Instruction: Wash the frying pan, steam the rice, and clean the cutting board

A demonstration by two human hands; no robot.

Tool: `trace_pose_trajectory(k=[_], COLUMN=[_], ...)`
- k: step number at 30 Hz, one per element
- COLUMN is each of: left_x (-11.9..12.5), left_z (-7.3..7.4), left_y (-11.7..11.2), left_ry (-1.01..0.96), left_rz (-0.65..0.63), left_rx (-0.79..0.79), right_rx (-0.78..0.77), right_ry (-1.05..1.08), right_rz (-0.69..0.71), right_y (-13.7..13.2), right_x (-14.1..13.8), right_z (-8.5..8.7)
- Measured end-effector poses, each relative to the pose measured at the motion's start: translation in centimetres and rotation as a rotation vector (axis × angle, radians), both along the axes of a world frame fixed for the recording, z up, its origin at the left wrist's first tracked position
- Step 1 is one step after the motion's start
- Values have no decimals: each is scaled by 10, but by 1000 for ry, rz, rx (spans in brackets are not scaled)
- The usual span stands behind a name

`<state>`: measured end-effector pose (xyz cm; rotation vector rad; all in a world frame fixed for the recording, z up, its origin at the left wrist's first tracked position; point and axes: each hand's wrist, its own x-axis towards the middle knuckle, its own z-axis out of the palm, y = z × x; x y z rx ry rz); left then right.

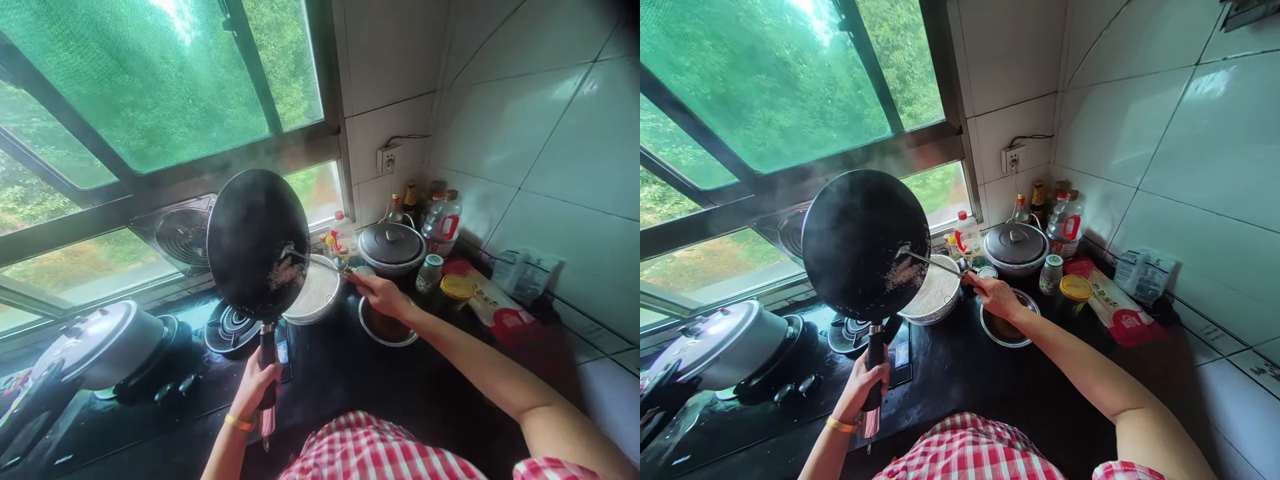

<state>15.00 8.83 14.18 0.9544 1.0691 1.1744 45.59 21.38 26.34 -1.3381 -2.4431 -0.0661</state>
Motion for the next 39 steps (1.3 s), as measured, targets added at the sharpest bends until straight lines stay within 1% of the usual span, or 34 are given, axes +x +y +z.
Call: trace_pose_trajectory(k=[3,6,8,10,12,14,19,23,26,28,31,33,35,39], left_x=[-3,-4,-3,-2,-1,-1,-3,-3,-2,-2,-2,-1,0,1], left_z=[-1,0,1,4,5,5,1,-3,-6,-8,-8,-6,-4,-3], left_y=[1,2,3,4,4,5,6,7,7,6,4,3,2,3], left_ry=[17,16,5,0,-5,-10,-35,-47,-42,-40,-34,-24,-14,13], left_rz=[15,32,40,46,47,43,26,4,4,4,4,8,14,18], left_rx=[13,-6,-15,-11,-8,-13,-18,-8,-6,-9,-15,-24,-38,-56], right_rx=[-43,-90,-114,-132,-144,-147,-123,-89,-47,-14,51,85,85,35], right_ry=[-124,-193,-155,-82,-15,18,34,28,-61,-144,-280,-329,-315,-241], right_rz=[-22,22,79,148,201,218,179,178,167,146,90,48,31,35], right_y=[-2,-2,-2,-3,-5,-6,-13,-17,-13,-7,4,10,13,14], right_x=[22,35,34,27,19,15,20,22,26,34,48,51,46,20], right_z=[1,7,11,12,11,9,4,1,-3,-4,0,4,7,10])
